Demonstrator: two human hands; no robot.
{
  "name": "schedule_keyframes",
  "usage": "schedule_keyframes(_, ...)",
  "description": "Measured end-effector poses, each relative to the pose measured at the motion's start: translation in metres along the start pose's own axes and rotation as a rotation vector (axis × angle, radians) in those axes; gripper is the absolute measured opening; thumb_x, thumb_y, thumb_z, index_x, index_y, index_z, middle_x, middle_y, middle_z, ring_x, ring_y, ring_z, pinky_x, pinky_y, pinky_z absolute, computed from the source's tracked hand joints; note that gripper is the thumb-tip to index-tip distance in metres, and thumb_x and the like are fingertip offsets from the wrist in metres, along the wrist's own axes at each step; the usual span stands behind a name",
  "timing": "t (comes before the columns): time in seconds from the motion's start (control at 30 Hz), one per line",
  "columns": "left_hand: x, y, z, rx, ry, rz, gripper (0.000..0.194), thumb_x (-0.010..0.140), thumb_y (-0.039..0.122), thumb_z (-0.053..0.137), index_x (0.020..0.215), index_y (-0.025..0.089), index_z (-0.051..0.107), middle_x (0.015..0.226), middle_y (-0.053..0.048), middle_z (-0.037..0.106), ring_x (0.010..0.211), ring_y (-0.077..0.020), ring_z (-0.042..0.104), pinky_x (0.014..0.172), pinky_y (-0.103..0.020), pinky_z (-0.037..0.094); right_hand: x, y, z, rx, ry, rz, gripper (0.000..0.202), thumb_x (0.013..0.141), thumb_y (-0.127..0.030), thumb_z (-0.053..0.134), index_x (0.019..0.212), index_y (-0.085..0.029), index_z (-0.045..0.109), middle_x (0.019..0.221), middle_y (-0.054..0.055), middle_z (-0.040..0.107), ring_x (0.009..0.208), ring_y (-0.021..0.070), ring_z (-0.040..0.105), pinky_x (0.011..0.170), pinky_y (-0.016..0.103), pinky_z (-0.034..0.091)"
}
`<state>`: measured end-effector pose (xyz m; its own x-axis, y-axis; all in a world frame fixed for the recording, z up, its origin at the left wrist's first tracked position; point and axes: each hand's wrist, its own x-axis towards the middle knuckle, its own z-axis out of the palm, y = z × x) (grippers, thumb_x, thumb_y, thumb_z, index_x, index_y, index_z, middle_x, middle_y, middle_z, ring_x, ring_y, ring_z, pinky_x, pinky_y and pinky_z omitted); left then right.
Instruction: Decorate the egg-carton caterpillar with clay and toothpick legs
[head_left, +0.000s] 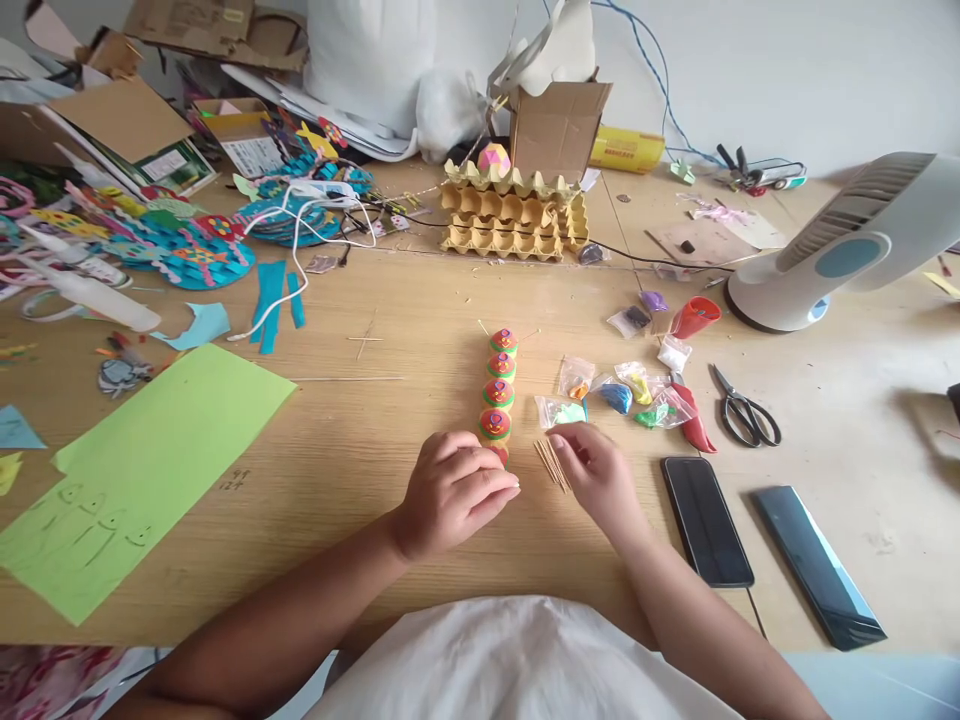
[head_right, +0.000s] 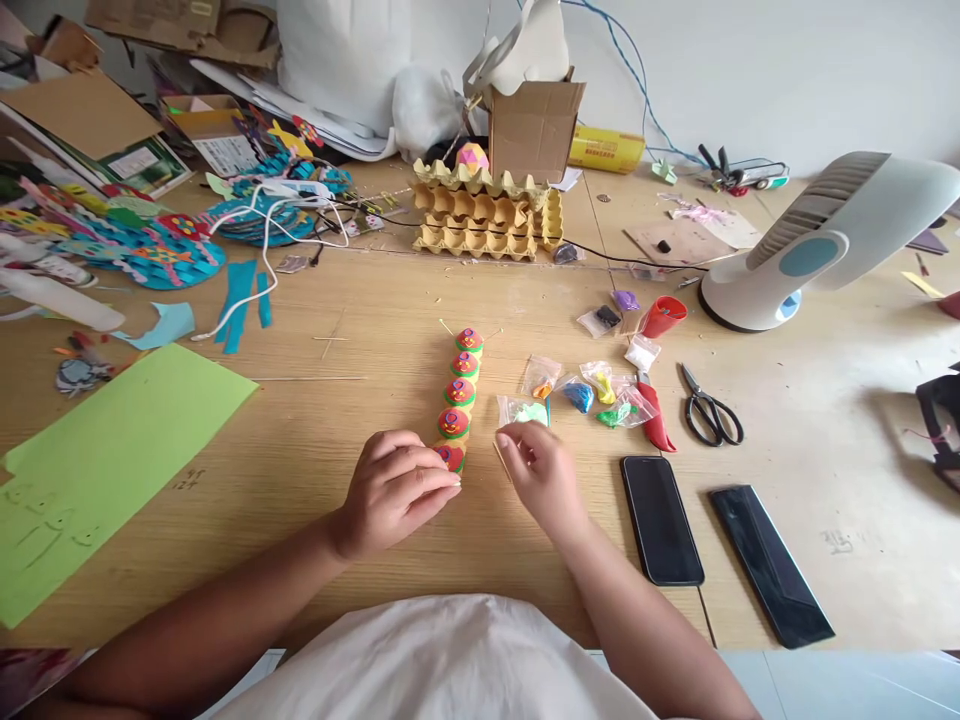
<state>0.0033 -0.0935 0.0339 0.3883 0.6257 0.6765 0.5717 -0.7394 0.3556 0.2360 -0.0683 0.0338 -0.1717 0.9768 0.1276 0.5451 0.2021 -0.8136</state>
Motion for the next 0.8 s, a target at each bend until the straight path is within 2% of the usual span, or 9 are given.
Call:
schedule_keyframes(0.1, -0.001, -0.003, 0.001, 0.006, 0.013, -0.005, 0.013, 0.085, 0.017, 0.078, 0.092, 0.024, 0.069, 0.089, 0.001, 0.077, 0.092, -0.0210, 0.058, 0.085, -0.037, 0.045, 0.007, 0.008, -0.009, -0.423, 0.013, 0.072, 0.015, 0.096, -0.026, 0.059, 0.101, -0.018, 0.070, 0.099, 0.009, 0.069, 0.079, 0.0204, 0.062, 0.072, 0.032, 0.044)
schedule_keyframes(0.2, -0.001, -0.004, 0.002, 0.024, 0.018, -0.014, 0.013, 0.084, 0.016, 0.077, 0.090, 0.024, 0.068, 0.089, 0.001, 0.076, 0.091, -0.0211, 0.059, 0.085, -0.037, 0.046, 0.009, 0.015, -0.011, -0.626, -0.065, 0.077, 0.013, 0.095, -0.020, 0.057, 0.094, -0.018, 0.070, 0.097, 0.008, 0.068, 0.087, 0.0227, 0.063, 0.075, 0.032, 0.042)
schedule_keyframes(0.47, -0.002, -0.004, 0.002, 0.033, 0.018, -0.008, 0.013, 0.084, 0.016, 0.077, 0.090, 0.025, 0.069, 0.088, 0.001, 0.077, 0.090, -0.0210, 0.059, 0.085, -0.037, 0.046, 0.012, 0.013, -0.009, -0.641, -0.215, 0.181, 0.016, 0.091, -0.016, 0.057, 0.084, -0.018, 0.071, 0.088, 0.006, 0.070, 0.081, 0.0188, 0.064, 0.072, 0.028, 0.039)
schedule_keyframes(0.8, -0.003, -0.006, 0.004, 0.017, 0.009, -0.041, 0.014, 0.084, 0.017, 0.078, 0.092, 0.025, 0.070, 0.087, 0.001, 0.076, 0.092, -0.0200, 0.060, 0.086, -0.035, 0.046, 0.010, 0.012, -0.005, -0.690, -0.232, 0.185, 0.018, 0.092, -0.017, 0.054, 0.082, -0.017, 0.069, 0.085, 0.007, 0.070, 0.076, 0.0179, 0.063, 0.069, 0.028, 0.038)
